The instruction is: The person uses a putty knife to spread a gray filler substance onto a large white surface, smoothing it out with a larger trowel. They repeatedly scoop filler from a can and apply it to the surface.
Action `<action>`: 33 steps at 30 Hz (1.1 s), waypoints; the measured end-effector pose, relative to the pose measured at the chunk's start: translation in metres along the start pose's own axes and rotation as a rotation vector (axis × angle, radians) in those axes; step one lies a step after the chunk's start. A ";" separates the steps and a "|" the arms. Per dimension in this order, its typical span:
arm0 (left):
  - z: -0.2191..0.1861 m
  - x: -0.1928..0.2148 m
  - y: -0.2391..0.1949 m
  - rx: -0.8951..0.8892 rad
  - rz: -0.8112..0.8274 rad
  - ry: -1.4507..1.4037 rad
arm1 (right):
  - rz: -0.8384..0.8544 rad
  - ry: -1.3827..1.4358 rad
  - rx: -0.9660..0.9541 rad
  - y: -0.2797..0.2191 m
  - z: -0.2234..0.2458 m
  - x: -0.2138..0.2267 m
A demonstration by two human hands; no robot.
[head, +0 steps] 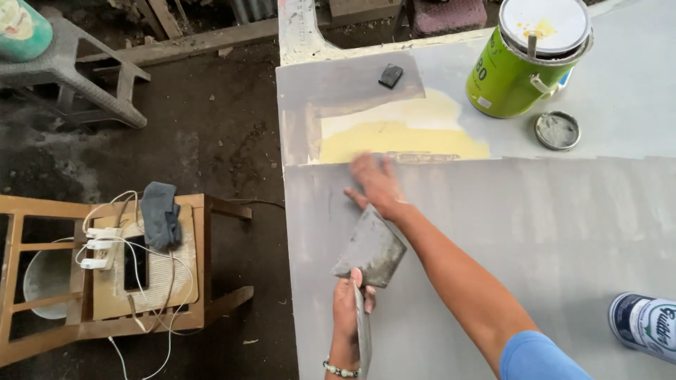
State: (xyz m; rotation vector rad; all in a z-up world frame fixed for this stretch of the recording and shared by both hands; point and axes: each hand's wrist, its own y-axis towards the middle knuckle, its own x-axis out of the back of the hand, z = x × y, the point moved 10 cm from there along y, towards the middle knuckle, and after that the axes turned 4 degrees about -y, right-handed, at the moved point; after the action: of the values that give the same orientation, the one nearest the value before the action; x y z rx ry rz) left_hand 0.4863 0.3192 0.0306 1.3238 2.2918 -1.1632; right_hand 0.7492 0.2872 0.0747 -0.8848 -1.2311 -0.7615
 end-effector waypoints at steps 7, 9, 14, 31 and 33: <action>0.008 0.011 0.050 -0.088 -0.022 -0.025 | 0.385 1.906 0.027 -0.066 -0.009 -0.060; 0.016 -0.014 0.066 -0.078 0.045 0.046 | 0.293 1.623 -0.133 -0.079 -0.036 -0.068; 0.006 -0.068 0.050 0.206 0.090 0.102 | -0.073 1.449 -0.504 -0.060 -0.183 -0.034; 0.020 -0.066 0.050 0.343 0.148 -0.011 | -0.232 0.882 -0.545 -0.016 -0.242 0.006; 0.023 -0.065 0.052 0.337 0.144 -0.008 | -0.343 0.882 -0.336 -0.004 -0.222 0.010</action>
State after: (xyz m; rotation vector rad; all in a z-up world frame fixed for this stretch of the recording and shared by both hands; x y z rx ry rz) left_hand 0.5609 0.2769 0.0252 1.5638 2.0167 -1.5482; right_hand 0.8487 0.0883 0.0624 -0.4864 -0.4641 -1.4682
